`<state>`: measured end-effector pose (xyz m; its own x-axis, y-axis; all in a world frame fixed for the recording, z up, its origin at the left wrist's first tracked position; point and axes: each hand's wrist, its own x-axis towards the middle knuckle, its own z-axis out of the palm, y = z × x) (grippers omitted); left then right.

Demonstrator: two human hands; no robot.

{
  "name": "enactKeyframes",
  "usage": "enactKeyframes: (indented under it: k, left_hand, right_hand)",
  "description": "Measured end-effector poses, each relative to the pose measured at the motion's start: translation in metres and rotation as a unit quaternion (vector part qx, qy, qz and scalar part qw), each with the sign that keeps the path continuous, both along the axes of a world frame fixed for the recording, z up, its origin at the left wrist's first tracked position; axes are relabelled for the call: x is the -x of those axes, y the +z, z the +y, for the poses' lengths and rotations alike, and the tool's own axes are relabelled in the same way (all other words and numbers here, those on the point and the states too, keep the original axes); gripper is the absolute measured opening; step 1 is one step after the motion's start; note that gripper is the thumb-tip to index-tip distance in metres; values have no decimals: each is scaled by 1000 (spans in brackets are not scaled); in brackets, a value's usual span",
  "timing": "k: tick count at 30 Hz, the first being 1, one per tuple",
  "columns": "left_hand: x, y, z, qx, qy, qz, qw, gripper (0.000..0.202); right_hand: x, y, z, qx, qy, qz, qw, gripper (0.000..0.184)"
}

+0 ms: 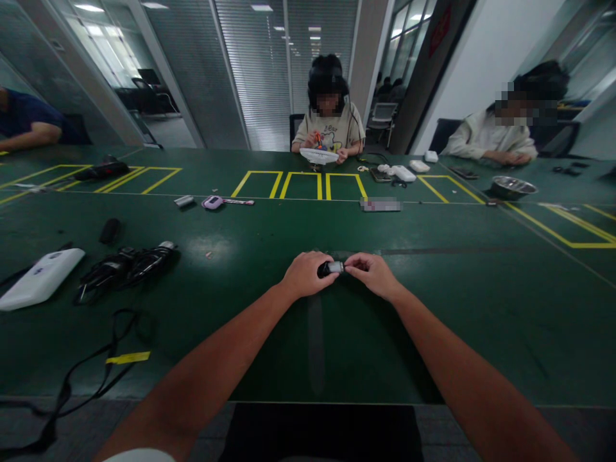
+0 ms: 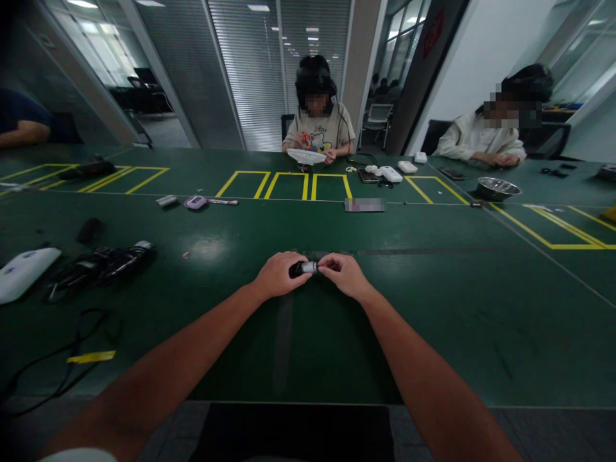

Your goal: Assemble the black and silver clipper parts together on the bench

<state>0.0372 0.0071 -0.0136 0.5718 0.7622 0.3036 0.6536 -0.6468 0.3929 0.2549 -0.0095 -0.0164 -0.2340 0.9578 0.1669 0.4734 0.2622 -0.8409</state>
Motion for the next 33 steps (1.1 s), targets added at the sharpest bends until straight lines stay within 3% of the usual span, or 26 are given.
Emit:
enactKeyframes:
  k: [33]
  left_hand:
    - [0, 0, 0, -3, 0, -2, 1000, 33]
  right_hand:
    - [-4, -9, 4, -37, -27, -22, 999, 25]
